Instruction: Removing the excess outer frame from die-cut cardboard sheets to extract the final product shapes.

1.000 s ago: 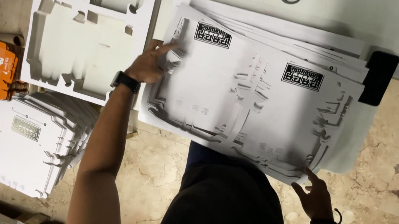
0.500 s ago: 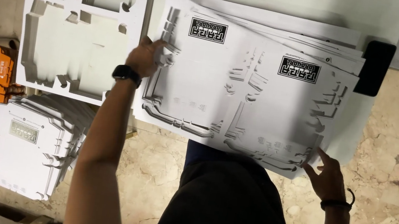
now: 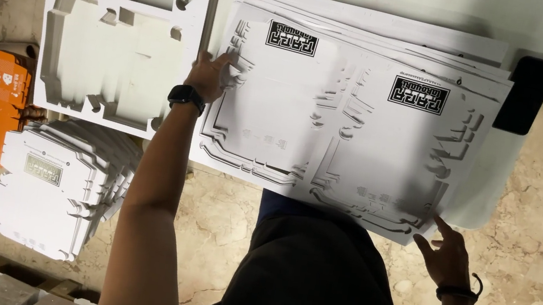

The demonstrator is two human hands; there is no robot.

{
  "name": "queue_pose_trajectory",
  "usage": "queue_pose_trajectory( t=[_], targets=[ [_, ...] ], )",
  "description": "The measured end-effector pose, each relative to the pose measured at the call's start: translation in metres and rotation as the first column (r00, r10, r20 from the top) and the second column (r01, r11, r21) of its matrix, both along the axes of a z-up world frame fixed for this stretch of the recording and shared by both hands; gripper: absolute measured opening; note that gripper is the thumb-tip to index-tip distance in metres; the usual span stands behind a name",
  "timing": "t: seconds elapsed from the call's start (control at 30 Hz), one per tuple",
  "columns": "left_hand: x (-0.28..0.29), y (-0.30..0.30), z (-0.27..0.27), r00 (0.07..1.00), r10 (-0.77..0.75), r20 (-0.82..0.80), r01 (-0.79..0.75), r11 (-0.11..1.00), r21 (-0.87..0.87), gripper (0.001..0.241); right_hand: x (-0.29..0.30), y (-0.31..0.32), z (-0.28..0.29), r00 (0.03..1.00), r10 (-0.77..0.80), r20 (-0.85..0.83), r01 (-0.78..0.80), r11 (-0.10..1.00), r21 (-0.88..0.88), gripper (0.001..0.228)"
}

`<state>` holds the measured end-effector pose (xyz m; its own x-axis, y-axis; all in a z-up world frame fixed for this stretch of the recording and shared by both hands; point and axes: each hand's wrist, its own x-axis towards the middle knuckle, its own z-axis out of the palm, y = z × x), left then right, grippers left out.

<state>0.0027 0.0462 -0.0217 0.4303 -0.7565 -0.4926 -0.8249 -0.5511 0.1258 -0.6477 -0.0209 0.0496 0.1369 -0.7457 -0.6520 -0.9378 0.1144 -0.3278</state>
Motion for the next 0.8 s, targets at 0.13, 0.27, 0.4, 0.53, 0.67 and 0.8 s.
queue_pose_trajectory(
  t=[0.13, 0.27, 0.4, 0.53, 0.67, 0.8],
  targets=[
    [-0.005, 0.001, 0.012, 0.997, 0.022, -0.071, -0.02, 1.0, 0.019, 0.067, 0.004, -0.002, 0.001, 1.0, -0.007, 0.016, 0.007, 1.0, 0.001, 0.079],
    [-0.007, 0.005, 0.018, 0.998, -0.064, -0.005, 0.063, 0.997, -0.052, 0.07, 0.001, -0.002, 0.001, 0.999, -0.029, 0.044, 0.03, 1.0, -0.006, 0.077],
    [-0.011, 0.012, 0.02, 0.995, -0.09, 0.041, 0.094, 0.99, -0.104, 0.065, 0.001, -0.002, -0.005, 0.999, -0.016, 0.052, 0.017, 1.0, -0.012, 0.076],
    [-0.015, 0.014, 0.028, 0.997, -0.064, 0.037, 0.069, 0.987, -0.148, 0.066, 0.004, -0.002, -0.003, 0.998, -0.002, 0.061, 0.004, 1.0, -0.029, 0.075],
    [-0.01, 0.018, 0.012, 1.0, -0.018, 0.015, 0.019, 0.994, -0.112, 0.069, 0.002, -0.001, -0.005, 0.997, -0.007, 0.072, 0.01, 0.999, -0.038, 0.075],
    [-0.045, 0.009, 0.097, 0.983, 0.098, -0.156, -0.113, 0.99, -0.085, 0.074, 0.005, 0.001, -0.005, 0.998, 0.004, 0.069, 0.0, 0.998, -0.056, 0.075]
  ],
)
